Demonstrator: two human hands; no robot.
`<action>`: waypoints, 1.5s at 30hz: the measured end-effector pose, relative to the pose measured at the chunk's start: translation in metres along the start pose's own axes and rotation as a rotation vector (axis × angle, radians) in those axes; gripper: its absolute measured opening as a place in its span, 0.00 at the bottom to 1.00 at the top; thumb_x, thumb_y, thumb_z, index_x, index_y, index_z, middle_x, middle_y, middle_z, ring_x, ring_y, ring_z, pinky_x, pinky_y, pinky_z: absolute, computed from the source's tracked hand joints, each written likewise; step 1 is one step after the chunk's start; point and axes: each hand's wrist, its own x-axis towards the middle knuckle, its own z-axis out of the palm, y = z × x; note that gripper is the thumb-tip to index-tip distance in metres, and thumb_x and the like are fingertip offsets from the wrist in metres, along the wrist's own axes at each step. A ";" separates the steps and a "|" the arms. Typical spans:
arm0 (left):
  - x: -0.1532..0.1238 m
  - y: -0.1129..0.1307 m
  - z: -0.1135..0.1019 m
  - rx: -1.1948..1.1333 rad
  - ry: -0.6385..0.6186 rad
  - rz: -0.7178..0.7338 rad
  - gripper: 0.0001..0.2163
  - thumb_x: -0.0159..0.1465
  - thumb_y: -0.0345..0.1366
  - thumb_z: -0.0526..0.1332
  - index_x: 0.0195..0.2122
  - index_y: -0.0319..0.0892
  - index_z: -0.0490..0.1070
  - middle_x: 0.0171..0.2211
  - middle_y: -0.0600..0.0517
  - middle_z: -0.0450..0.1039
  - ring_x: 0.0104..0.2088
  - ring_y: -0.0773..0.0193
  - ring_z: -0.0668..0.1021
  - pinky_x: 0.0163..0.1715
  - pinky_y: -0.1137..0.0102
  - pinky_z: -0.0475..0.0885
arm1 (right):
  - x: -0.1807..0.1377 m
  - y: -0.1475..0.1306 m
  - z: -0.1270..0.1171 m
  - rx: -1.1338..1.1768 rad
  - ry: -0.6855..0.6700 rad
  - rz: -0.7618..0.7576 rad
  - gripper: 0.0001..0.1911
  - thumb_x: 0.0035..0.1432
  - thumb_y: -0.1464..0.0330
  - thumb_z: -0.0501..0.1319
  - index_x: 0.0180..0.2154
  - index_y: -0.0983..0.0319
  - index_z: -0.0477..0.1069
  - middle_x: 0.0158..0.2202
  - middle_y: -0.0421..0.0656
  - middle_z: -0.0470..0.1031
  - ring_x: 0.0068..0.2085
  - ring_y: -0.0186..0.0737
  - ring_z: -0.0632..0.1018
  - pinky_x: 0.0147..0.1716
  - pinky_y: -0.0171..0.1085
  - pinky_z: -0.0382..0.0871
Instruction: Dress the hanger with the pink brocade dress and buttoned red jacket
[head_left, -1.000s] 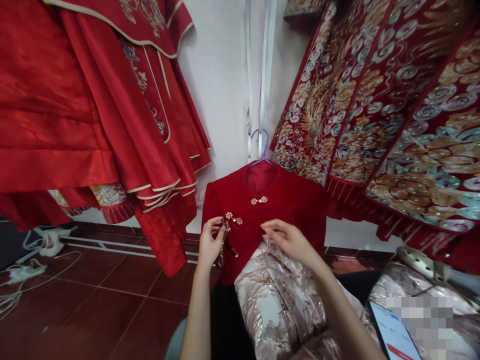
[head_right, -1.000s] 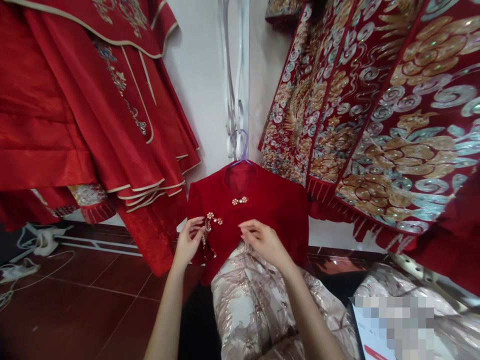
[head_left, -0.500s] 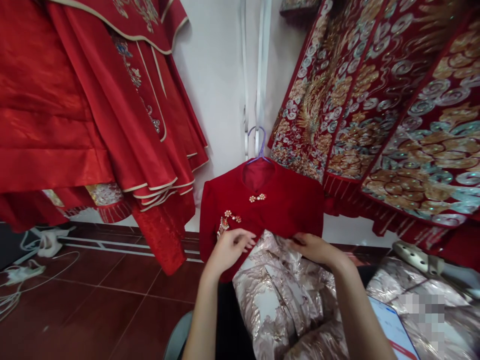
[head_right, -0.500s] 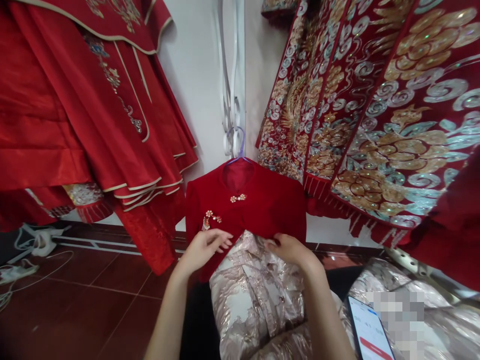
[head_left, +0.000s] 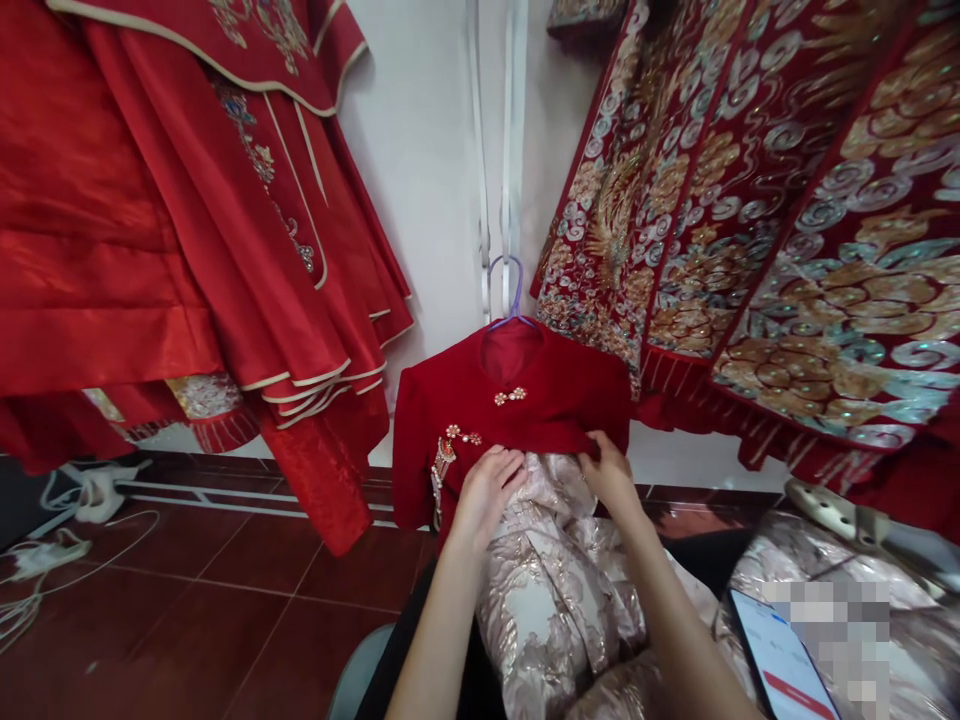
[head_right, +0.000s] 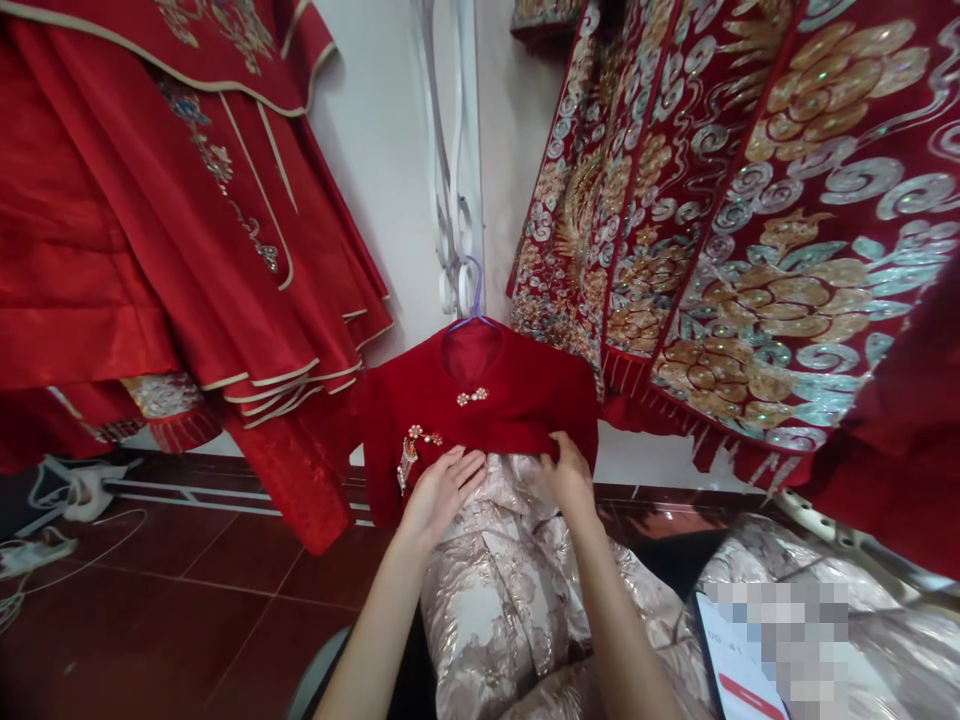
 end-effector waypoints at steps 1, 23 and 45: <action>0.002 -0.004 0.002 0.003 0.009 0.037 0.12 0.57 0.28 0.61 0.43 0.37 0.65 0.45 0.40 0.73 0.49 0.57 0.75 0.53 0.61 0.68 | 0.002 0.001 -0.004 0.023 0.002 0.037 0.17 0.52 0.66 0.53 0.44 0.62 0.68 0.41 0.50 0.76 0.43 0.49 0.77 0.45 0.46 0.69; 0.012 -0.042 0.042 0.851 -0.450 0.478 0.15 0.60 0.33 0.59 0.49 0.42 0.70 0.50 0.47 0.72 0.47 0.60 0.74 0.49 0.67 0.66 | -0.008 -0.034 -0.092 0.437 -0.036 -0.247 0.18 0.56 0.58 0.59 0.46 0.59 0.68 0.48 0.47 0.72 0.49 0.43 0.73 0.53 0.45 0.66; -0.013 -0.073 0.011 1.288 -0.596 0.483 0.38 0.54 0.29 0.60 0.66 0.45 0.46 0.34 0.49 0.78 0.47 0.49 0.74 0.60 0.47 0.37 | -0.035 -0.080 -0.114 0.561 -0.278 -0.267 0.17 0.58 0.56 0.59 0.41 0.61 0.70 0.36 0.47 0.76 0.36 0.38 0.77 0.38 0.38 0.74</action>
